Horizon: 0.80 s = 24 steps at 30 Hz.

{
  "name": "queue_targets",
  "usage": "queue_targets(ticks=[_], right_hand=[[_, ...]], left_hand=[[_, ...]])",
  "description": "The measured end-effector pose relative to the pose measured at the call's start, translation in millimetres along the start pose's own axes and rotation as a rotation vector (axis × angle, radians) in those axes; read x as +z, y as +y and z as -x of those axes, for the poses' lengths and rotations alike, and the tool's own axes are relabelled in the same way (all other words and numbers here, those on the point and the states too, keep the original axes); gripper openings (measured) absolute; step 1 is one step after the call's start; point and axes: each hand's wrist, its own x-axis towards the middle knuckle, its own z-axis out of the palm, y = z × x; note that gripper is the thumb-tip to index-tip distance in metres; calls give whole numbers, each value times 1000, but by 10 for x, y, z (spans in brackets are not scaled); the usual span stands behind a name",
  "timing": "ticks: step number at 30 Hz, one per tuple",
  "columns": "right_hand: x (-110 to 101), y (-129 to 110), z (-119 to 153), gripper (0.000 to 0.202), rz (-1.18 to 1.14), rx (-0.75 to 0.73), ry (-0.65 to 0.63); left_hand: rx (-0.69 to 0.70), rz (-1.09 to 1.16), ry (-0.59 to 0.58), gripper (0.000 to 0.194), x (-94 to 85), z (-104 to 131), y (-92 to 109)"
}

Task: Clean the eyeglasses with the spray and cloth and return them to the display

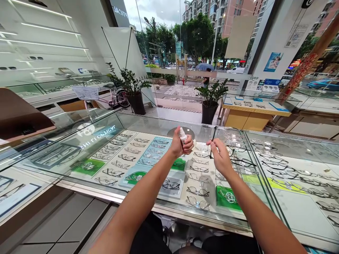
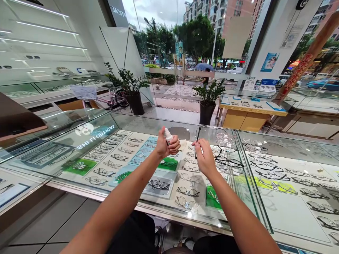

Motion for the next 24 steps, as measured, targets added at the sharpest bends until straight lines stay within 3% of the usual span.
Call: queue_targets(ticks=[3,7,14,19,24], right_hand=[[13,-5,13,37,-85,40,-79],[42,17,24,41,-192,106,-202],[92,1,26,42,-294,112,-293],[97,-8,27,40,-356,122,-300],[26,42,-34,35,-403,147,-166]], left_hand=[[0,-116,-21,77,4,-34,-99],[6,-321,77,75,13,-86,-248],[11,-381,105,70,83,-106,-347],[12,-343,72,71,64,-92,-340],[-10,-451,-14,70,135,-41,-338]])
